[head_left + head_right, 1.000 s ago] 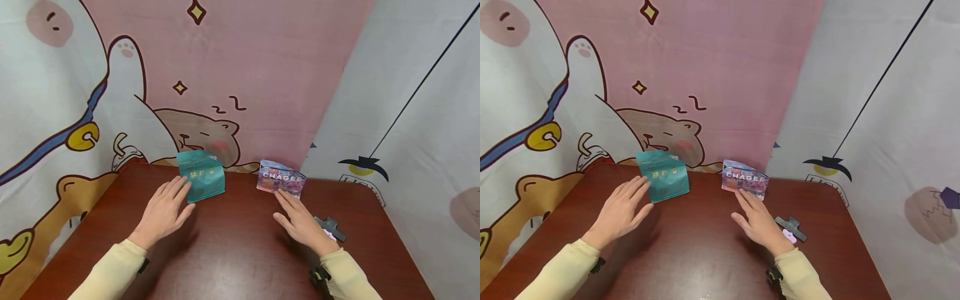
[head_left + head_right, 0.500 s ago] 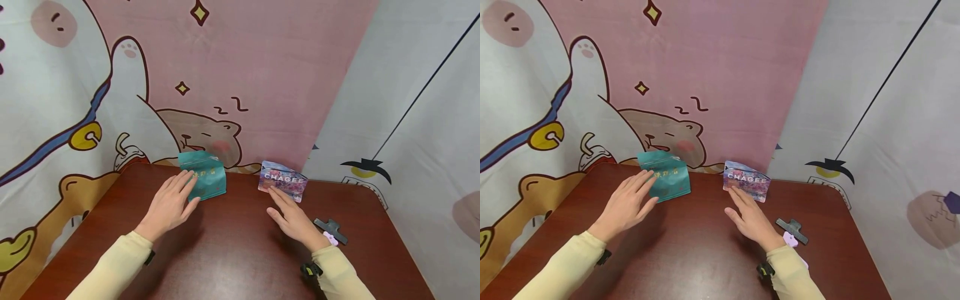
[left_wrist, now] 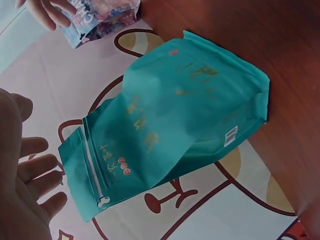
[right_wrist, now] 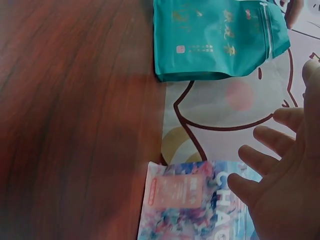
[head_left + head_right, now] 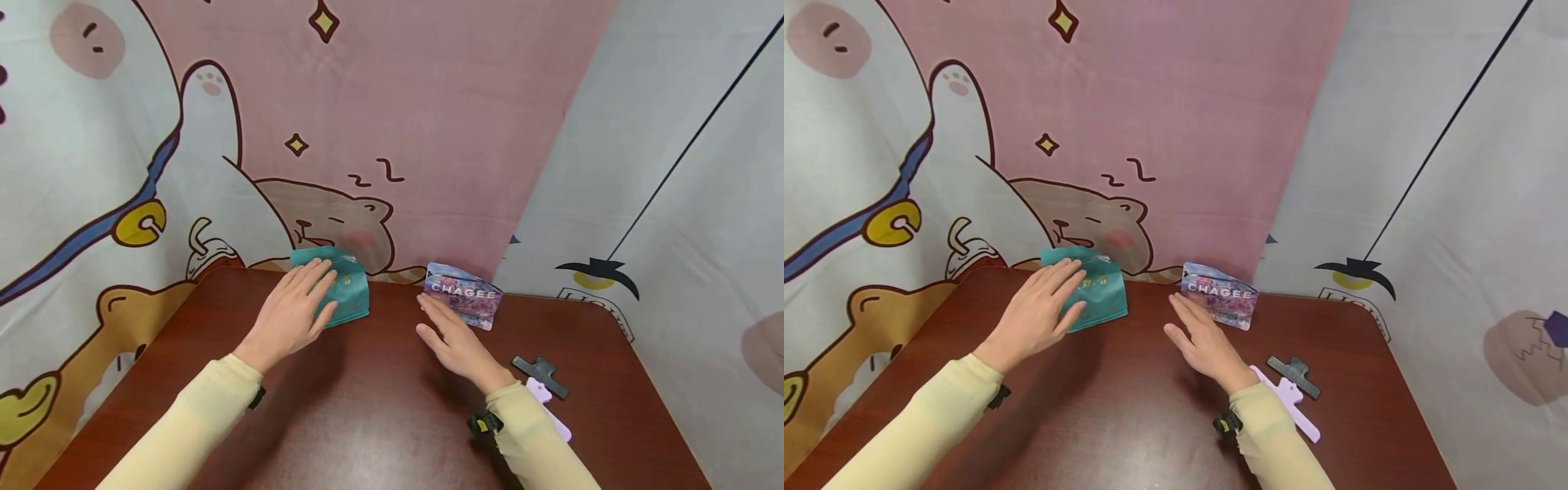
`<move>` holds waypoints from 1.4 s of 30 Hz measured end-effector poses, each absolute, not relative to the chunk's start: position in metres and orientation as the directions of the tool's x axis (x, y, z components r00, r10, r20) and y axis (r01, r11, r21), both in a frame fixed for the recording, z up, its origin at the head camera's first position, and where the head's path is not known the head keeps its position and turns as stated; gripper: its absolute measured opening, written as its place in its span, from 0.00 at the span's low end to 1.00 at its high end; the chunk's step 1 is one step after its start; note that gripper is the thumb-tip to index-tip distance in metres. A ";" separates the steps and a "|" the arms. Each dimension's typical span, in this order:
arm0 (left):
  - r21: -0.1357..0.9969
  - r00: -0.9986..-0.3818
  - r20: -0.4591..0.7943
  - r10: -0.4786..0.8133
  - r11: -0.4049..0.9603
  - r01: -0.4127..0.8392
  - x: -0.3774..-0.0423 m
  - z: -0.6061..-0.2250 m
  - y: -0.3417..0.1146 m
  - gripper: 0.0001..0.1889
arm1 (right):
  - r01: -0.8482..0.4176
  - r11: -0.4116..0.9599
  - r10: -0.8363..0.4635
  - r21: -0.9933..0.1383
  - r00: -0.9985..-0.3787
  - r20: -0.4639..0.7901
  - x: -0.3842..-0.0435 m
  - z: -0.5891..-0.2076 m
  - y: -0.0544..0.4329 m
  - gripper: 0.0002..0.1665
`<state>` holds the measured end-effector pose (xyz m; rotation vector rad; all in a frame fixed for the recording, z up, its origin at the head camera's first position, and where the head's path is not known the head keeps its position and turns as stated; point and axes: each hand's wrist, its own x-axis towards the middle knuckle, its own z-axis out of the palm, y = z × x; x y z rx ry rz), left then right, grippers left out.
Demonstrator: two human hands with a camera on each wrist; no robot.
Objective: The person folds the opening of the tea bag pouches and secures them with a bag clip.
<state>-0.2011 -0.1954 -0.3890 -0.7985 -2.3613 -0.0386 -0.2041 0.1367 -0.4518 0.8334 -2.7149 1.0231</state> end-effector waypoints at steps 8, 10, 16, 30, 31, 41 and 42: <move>-0.195 -0.598 0.584 0.549 0.810 0.554 -0.212 -0.378 -0.192 0.27 | -0.554 0.585 -0.467 -0.593 -0.827 0.313 -0.217 -0.447 0.118 0.35; -0.194 -0.599 0.586 0.546 0.812 0.550 -0.216 -0.375 -0.191 0.26 | -0.556 0.577 -0.470 -0.599 -0.825 0.313 -0.219 -0.446 0.113 0.35; -0.186 -0.624 0.571 0.534 0.824 0.535 -0.228 -0.365 -0.186 0.25 | -0.557 0.562 -0.475 -0.611 -0.823 0.313 -0.227 -0.441 0.098 0.34; -0.134 -0.724 0.492 0.483 0.864 0.485 -0.253 -0.357 -0.180 0.23 | -0.555 0.516 -0.492 -0.652 -0.815 0.305 -0.244 -0.435 0.073 0.34; -0.129 -0.727 0.492 0.479 0.866 0.484 -0.255 -0.357 -0.180 0.22 | -0.553 0.513 -0.492 -0.656 -0.816 0.304 -0.245 -0.435 0.071 0.33; -0.113 -0.739 0.480 0.472 0.869 0.482 -0.264 -0.356 -0.174 0.17 | -0.528 0.507 -0.477 -0.681 -0.830 0.289 -0.259 -0.435 0.058 0.32; -0.113 -0.743 0.474 0.471 0.870 0.480 -0.265 -0.356 -0.173 0.16 | -0.527 0.505 -0.474 -0.684 -0.831 0.291 -0.261 -0.436 0.056 0.32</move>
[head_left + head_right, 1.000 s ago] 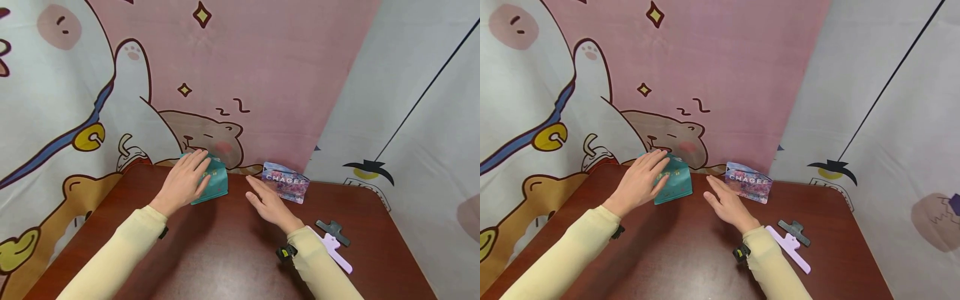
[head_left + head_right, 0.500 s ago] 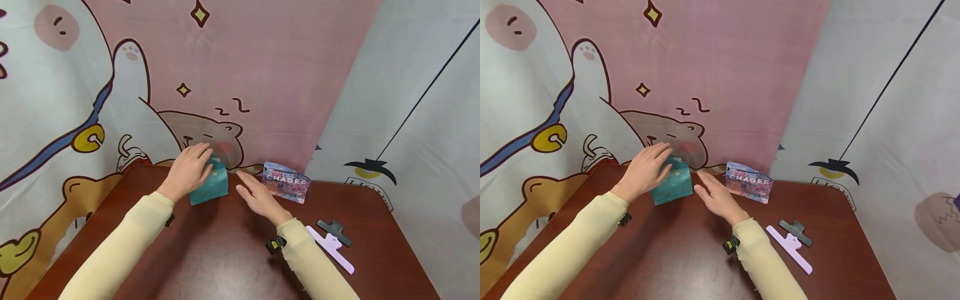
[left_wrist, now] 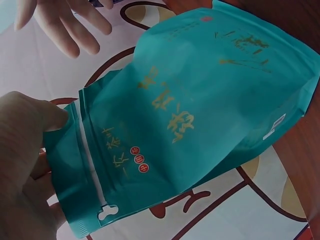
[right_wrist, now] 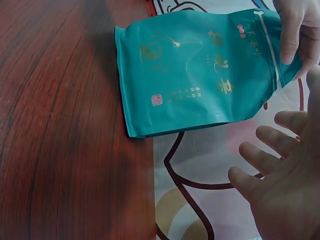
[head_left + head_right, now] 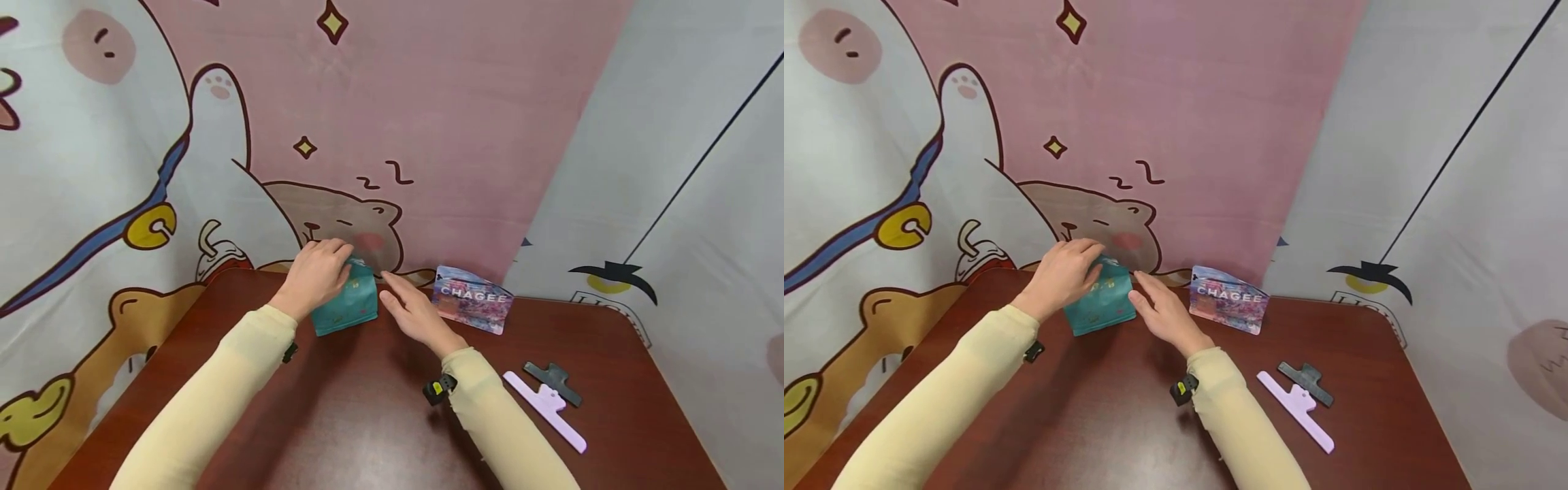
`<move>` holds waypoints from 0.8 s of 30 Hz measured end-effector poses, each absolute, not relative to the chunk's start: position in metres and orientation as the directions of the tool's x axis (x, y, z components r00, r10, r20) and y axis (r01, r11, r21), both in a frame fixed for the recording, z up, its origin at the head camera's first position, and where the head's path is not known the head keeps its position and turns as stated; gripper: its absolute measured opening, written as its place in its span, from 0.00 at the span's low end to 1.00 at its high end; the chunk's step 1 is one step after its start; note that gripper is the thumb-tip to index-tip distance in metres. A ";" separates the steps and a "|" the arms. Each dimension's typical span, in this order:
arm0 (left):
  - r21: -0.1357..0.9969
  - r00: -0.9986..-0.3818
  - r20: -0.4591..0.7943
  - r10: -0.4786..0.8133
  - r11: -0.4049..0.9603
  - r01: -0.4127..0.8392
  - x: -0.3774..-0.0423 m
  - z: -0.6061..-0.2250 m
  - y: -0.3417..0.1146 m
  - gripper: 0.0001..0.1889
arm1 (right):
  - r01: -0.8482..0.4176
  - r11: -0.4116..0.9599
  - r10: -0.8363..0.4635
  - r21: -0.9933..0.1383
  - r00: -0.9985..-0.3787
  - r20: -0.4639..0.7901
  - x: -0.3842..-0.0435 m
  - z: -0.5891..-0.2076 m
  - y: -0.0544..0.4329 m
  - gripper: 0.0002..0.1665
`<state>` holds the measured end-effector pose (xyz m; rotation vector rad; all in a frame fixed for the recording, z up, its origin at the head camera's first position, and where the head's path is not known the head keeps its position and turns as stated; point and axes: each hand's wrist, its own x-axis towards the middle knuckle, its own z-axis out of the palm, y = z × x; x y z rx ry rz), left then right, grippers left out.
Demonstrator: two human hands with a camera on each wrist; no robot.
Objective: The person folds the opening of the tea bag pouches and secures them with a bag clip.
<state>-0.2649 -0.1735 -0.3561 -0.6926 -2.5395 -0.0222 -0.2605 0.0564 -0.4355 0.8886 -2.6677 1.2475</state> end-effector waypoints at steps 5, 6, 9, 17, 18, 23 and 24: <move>-0.107 -0.753 0.459 0.471 0.871 0.479 -0.268 -0.354 -0.168 0.15 | -0.514 0.508 -0.448 -0.691 -0.843 0.297 -0.268 -0.436 0.054 0.32; -0.109 -0.753 0.458 0.473 0.870 0.481 -0.269 -0.354 -0.167 0.15 | -0.513 0.504 -0.445 -0.695 -0.844 0.300 -0.270 -0.437 0.053 0.32; -0.112 -0.751 0.451 0.482 0.865 0.489 -0.271 -0.354 -0.165 0.14 | -0.507 0.486 -0.433 -0.711 -0.847 0.308 -0.274 -0.438 0.049 0.32; -0.088 -0.769 0.428 0.474 0.869 0.487 -0.276 -0.357 -0.162 0.12 | -0.466 0.470 -0.397 -0.750 -0.870 0.292 -0.285 -0.445 0.037 0.31; -0.087 -0.769 0.429 0.474 0.869 0.487 -0.276 -0.357 -0.161 0.11 | -0.457 0.467 -0.395 -0.757 -0.874 0.284 -0.286 -0.445 0.036 0.31; -0.113 -0.747 0.449 0.491 0.860 0.497 -0.279 -0.358 -0.159 0.09 | -0.437 0.446 -0.382 -0.781 -0.882 0.276 -0.288 -0.446 0.030 0.31; -0.118 -0.742 0.453 0.495 0.858 0.500 -0.279 -0.358 -0.158 0.09 | -0.440 0.442 -0.381 -0.782 -0.881 0.281 -0.288 -0.447 0.029 0.31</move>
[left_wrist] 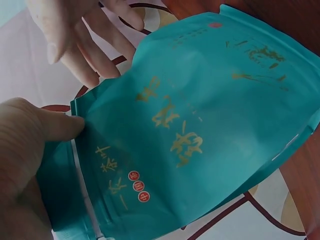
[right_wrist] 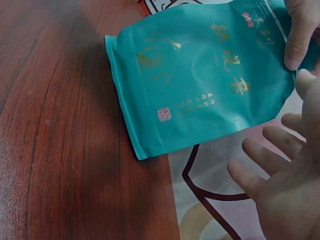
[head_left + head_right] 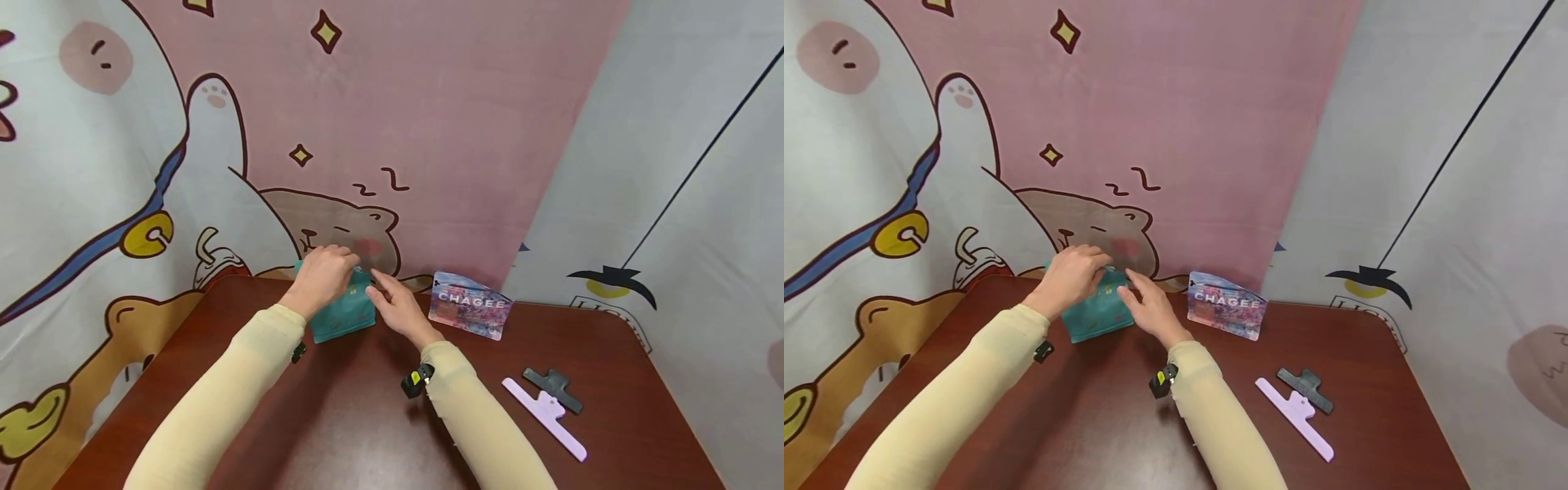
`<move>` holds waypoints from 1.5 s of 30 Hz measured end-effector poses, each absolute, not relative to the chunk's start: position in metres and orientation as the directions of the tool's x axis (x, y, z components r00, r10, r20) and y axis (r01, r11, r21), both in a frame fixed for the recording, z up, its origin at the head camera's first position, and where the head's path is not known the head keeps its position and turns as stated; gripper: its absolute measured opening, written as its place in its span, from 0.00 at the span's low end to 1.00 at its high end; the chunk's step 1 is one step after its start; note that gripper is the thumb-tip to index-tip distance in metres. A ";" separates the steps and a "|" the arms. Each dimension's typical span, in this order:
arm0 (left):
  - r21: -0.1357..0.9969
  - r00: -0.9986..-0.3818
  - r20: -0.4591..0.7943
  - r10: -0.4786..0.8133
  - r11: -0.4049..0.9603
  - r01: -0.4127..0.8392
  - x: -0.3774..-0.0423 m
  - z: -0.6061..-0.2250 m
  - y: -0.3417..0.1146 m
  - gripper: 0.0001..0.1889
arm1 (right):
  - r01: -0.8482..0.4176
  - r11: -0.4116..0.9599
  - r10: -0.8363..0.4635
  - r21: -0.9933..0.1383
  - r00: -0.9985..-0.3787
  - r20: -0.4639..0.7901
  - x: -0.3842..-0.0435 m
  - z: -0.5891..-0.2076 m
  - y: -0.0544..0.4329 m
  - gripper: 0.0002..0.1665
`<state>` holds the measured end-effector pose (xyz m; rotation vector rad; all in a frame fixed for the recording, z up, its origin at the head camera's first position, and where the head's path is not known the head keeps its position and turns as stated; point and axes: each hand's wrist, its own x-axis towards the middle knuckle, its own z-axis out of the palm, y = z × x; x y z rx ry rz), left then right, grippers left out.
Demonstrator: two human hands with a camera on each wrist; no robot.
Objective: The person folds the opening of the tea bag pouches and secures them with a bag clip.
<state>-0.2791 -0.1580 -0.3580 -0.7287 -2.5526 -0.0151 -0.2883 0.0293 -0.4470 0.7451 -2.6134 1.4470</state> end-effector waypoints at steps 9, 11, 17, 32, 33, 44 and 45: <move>-0.150 -0.698 0.485 0.526 0.837 0.526 -0.280 -0.361 -0.155 0.10 | -0.448 0.380 -0.372 -0.809 -0.875 0.310 -0.289 -0.446 0.025 0.31; -0.156 -0.694 0.484 0.533 0.833 0.531 -0.280 -0.362 -0.155 0.10 | -0.449 0.370 -0.371 -0.814 -0.874 0.314 -0.289 -0.446 0.025 0.31; -0.177 -0.672 0.501 0.546 0.824 0.538 -0.280 -0.363 -0.155 0.11 | -0.462 0.356 -0.360 -0.812 -0.870 0.337 -0.291 -0.447 0.022 0.29; -0.148 -0.645 0.504 0.575 0.793 0.591 -0.279 -0.364 -0.158 0.14 | -0.251 0.320 -0.208 -0.914 -0.959 0.191 -0.308 -0.438 0.014 0.17; -0.144 -0.646 0.502 0.575 0.792 0.593 -0.279 -0.364 -0.159 0.14 | -0.215 0.291 -0.206 -0.932 -0.966 0.159 -0.310 -0.437 0.012 0.17; -0.098 -0.683 0.466 0.563 0.799 0.593 -0.277 -0.362 -0.160 0.05 | -0.077 0.216 -0.179 -0.973 -0.983 0.038 -0.314 -0.436 0.006 0.11; -0.086 -0.696 0.457 0.554 0.806 0.586 -0.276 -0.361 -0.160 0.06 | -0.092 0.240 -0.173 -0.966 -0.984 0.051 -0.314 -0.436 0.006 0.10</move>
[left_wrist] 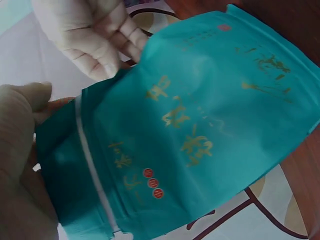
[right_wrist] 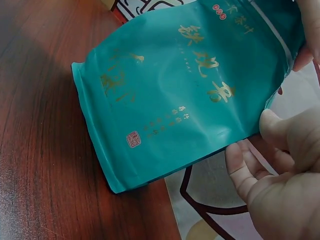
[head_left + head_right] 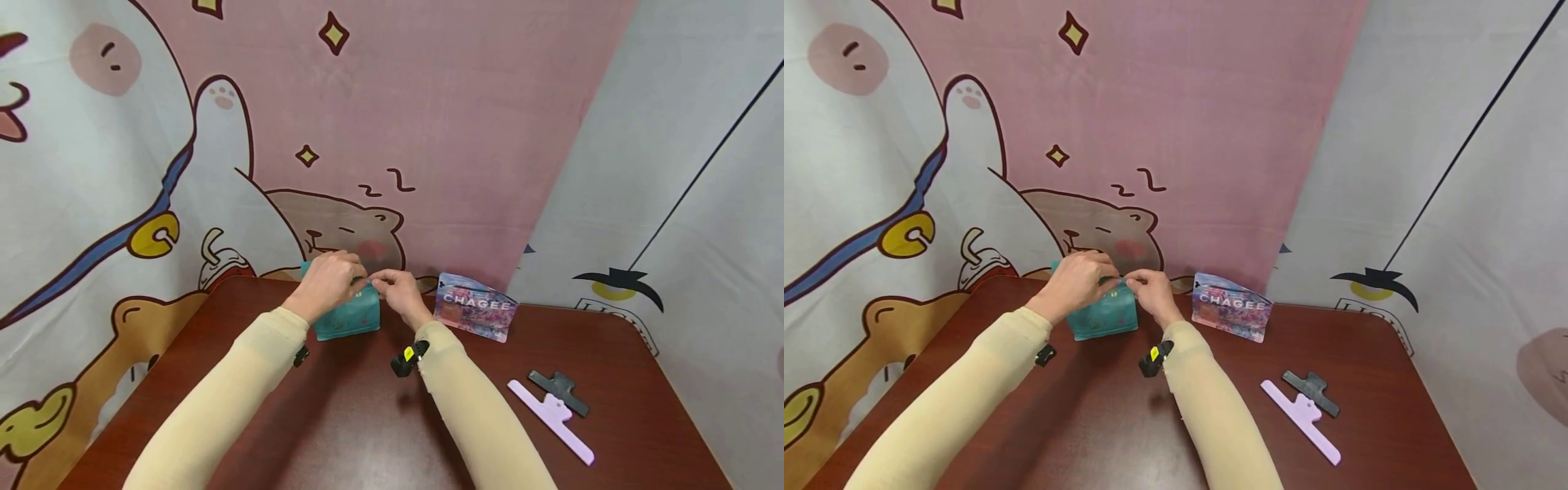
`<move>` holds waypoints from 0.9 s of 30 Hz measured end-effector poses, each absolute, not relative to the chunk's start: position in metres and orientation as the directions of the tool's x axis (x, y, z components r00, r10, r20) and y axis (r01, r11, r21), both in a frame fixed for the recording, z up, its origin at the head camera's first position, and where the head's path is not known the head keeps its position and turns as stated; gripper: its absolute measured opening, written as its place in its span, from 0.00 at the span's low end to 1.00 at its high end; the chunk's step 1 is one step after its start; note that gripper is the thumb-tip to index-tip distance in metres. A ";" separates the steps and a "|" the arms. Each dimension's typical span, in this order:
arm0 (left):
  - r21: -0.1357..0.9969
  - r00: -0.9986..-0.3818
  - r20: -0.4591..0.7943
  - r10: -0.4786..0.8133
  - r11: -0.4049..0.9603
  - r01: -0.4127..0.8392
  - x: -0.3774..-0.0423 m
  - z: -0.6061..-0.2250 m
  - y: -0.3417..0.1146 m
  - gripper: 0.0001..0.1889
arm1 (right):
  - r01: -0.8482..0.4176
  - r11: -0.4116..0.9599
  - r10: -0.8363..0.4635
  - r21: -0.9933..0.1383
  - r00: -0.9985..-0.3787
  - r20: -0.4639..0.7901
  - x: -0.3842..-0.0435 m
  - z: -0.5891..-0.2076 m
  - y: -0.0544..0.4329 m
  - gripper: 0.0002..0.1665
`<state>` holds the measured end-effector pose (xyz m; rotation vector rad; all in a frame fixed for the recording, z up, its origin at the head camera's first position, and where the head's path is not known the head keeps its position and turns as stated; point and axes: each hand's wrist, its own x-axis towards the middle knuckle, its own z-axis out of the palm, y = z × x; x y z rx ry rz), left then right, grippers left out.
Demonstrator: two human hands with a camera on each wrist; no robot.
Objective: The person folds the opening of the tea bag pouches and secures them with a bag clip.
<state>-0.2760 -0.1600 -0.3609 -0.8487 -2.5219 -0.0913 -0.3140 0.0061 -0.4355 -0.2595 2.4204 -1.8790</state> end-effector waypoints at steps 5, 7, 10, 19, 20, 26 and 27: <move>0.022 -0.793 0.407 0.453 0.863 0.505 -0.274 -0.352 -0.160 0.11 | -0.137 0.343 -0.155 -0.929 -0.984 0.088 -0.315 -0.435 0.006 0.08; 0.054 -0.830 0.377 0.411 0.885 0.462 -0.273 -0.349 -0.160 0.12 | -0.134 0.352 -0.151 -0.926 -0.985 0.085 -0.315 -0.436 0.005 0.08; 0.065 -0.869 0.338 0.362 0.912 0.405 -0.272 -0.345 -0.161 0.13 | -0.135 0.349 -0.150 -0.927 -0.985 0.086 -0.315 -0.437 0.005 0.08; 0.085 -0.867 0.349 0.356 0.909 0.408 -0.273 -0.348 -0.163 0.06 | -0.185 0.345 -0.205 -0.920 -0.972 0.118 -0.311 -0.429 0.010 0.11; 0.086 -0.866 0.354 0.354 0.910 0.406 -0.273 -0.348 -0.162 0.05 | -0.195 0.344 -0.221 -0.919 -0.968 0.123 -0.310 -0.428 0.010 0.12; 0.090 -0.875 0.350 0.335 0.918 0.387 -0.273 -0.348 -0.160 0.02 | -0.219 0.322 -0.308 -0.921 -0.944 0.116 -0.307 -0.423 0.006 0.15; 0.092 -0.876 0.349 0.333 0.918 0.385 -0.273 -0.348 -0.160 0.02 | -0.215 0.316 -0.312 -0.924 -0.943 0.113 -0.307 -0.423 0.005 0.16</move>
